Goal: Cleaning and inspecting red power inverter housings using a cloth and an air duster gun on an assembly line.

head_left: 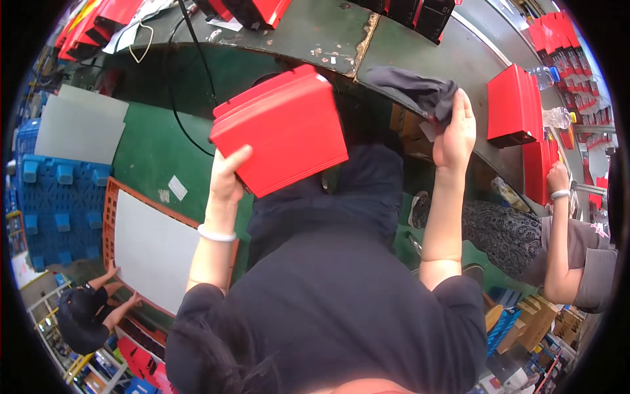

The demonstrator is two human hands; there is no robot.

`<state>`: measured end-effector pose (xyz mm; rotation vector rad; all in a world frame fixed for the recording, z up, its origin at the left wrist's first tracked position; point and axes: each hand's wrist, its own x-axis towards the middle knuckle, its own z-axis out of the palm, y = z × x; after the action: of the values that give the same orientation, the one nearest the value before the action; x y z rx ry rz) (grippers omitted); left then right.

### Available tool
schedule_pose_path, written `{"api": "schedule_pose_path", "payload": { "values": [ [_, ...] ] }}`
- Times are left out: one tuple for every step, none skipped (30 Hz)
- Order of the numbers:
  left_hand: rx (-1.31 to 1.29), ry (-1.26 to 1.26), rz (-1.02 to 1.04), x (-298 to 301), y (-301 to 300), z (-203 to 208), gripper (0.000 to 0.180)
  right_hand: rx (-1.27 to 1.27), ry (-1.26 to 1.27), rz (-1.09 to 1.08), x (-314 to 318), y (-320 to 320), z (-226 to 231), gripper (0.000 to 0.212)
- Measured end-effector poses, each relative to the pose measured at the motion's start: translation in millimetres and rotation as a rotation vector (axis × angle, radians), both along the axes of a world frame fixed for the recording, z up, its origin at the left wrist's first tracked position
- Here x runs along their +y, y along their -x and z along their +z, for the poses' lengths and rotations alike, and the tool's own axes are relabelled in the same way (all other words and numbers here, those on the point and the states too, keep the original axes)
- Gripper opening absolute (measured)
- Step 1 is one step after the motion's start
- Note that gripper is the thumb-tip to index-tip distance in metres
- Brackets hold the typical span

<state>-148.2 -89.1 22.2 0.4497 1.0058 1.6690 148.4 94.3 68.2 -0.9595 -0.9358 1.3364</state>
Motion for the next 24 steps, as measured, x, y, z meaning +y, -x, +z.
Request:
{"api": "schedule_pose_path", "payload": {
  "values": [
    [-0.192, 0.045, 0.040, -1, 4, -6, 0.047, 0.004, -0.003, -0.005, -3, 1, 0, 0.020],
    [-0.291, 0.003, 0.038, -1, 6, -11, 0.047, -0.036, 0.020, 0.020, -7, 4, -2, 0.019],
    [-0.391, -0.039, 0.037, 0, 7, -13, 0.047, -0.075, 0.043, 0.047, -9, 9, -3, 0.018],
    [-0.389, -0.040, 0.032, 4, 4, -9, 0.047, -0.060, -0.026, 0.110, -9, 16, -6, 0.013],
    [-0.454, -0.036, 0.027, 10, -1, 1, 0.047, -0.090, -0.070, 0.133, -11, 22, -5, 0.011],
    [-0.520, -0.032, 0.024, 15, -5, 11, 0.048, -0.159, -0.116, 0.169, -13, 25, -2, 0.011],
    [-0.516, -0.036, 0.026, 19, -8, 13, 0.048, -0.229, -0.164, 0.209, -14, 30, -3, 0.013],
    [-0.545, -0.031, 0.025, 23, -11, 15, 0.049, -0.234, -0.251, 0.210, -14, 39, -6, 0.013],
    [-0.573, -0.025, 0.024, 25, -15, 17, 0.049, -0.239, -0.338, 0.210, -14, 49, -9, 0.014],
    [-0.568, -0.024, 0.028, 28, -17, 20, 0.049, -0.241, -0.345, 0.237, -17, 55, -5, 0.014],
    [-0.586, -0.015, 0.019, 30, -20, 22, 0.049, -0.385, -0.412, 0.223, -14, 59, -7, 0.011],
    [-0.604, -0.005, 0.011, 33, -23, 24, 0.049, -0.533, -0.499, 0.227, -12, 63, -3, 0.011],
    [-0.601, -0.002, 0.016, 35, -27, 24, 0.049, -0.682, -0.583, 0.230, -10, 63, 1, 0.010],
    [-0.605, 0.006, 0.034, 39, -31, 24, 0.051, -0.726, -0.716, 0.220, -2, 65, -8, 0.014],
    [-0.610, 0.014, 0.053, 42, -35, 24, 0.053, -0.722, -0.712, 0.228, 3, 64, -9, 0.014],
    [-0.609, 0.020, 0.064, 45, -38, 25, 0.053, -0.816, -0.835, 0.182, 7, 62, -8, 0.017],
    [-0.597, 0.029, 0.067, 48, -39, 27, 0.053, -0.907, -0.959, 0.135, 12, 61, -7, 0.020],
    [-0.585, 0.039, 0.071, 52, -41, 29, 0.053, -0.880, -1.034, 0.126, 18, 59, -8, 0.025],
    [-0.586, 0.047, 0.088, 55, -43, 30, 0.053, -0.873, -1.030, 0.143, 22, 58, -10, 0.025],
    [-0.593, 0.050, 0.085, 59, -46, 33, 0.052, -0.904, -1.084, 0.131, 26, 57, -11, 0.026],
    [-0.599, 0.054, 0.082, 62, -48, 35, 0.050, -0.935, -1.139, 0.117, 29, 54, -12, 0.027],
    [-0.578, 0.045, 0.068, 66, -48, 36, 0.048, -0.996, -1.156, 0.101, 32, 51, -11, 0.028],
    [-0.578, 0.049, 0.084, 69, -50, 36, 0.048, -1.057, -1.151, 0.105, 35, 47, -12, 0.028],
    [-0.579, 0.060, 0.103, 72, -52, 37, 0.047, -1.075, -1.169, 0.129, 35, 44, -13, 0.028]
  ]
}}
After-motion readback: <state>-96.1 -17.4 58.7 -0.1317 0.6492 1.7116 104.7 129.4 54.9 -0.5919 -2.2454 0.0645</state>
